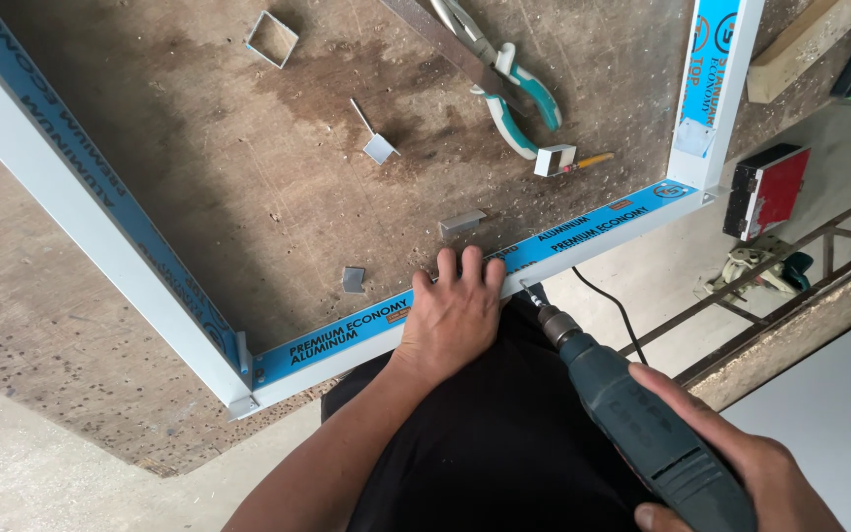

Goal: The person aligns a metal bracket on an aluminum frame, marks it with a pencil, and drills a hole. They then use a rivet gun to fasten the bracket to the frame.

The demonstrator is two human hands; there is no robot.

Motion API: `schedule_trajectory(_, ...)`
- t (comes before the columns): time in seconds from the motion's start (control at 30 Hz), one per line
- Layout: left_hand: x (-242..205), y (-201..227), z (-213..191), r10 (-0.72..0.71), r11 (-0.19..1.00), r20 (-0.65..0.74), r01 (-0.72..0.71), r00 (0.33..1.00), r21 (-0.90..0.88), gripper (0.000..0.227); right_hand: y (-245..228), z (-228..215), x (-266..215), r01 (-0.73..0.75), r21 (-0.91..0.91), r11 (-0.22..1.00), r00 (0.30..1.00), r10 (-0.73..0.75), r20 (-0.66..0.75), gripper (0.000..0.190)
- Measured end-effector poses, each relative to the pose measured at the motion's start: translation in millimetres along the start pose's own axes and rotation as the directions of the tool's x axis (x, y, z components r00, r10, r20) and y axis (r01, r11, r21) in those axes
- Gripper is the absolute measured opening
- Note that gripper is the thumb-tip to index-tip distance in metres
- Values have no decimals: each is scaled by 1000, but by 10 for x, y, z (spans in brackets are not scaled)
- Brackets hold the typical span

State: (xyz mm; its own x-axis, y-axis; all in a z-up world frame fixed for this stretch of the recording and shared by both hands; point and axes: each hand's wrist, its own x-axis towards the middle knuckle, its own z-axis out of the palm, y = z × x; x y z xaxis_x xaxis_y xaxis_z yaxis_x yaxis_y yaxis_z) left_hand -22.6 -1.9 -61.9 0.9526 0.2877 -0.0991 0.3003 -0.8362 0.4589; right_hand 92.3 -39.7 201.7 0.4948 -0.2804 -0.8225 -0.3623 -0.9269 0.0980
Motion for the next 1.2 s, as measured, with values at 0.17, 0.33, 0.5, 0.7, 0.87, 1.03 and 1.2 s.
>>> schedule_trajectory(0.17,-12,-10,-14,4,1000,-43,-4,999,-1,2,94,-21,31,6,10,1000,1000,-6,6,100)
schedule_trajectory(0.33,-9,-7,-30,-5,999,-62,7,998,35,1,20,29,-10,12,22,1000,1000,-13,11,100)
schedule_trajectory(0.5,-13,-7,-21,-4,1000,-53,5,999,25,1,29,29,5,16,36,999,1000,-17,21,99)
schedule_trajectory(0.7,-9,-4,-29,-2,1000,-42,3,999,22,1,119,1,37,23,61,998,999,-25,28,99)
schedule_trajectory(0.87,-18,-1,-21,6,1000,-34,-5,999,15,1,230,11,75,27,80,996,999,-30,33,99)
schedule_trajectory(1.03,-23,2,-6,-2,1000,-36,3,999,16,4,56,87,97,46,88,995,998,-50,45,98)
schedule_trajectory(1.2,-12,-12,18,5,999,-45,-4,999,33,6,-172,-71,105,48,107,993,997,-54,58,98)
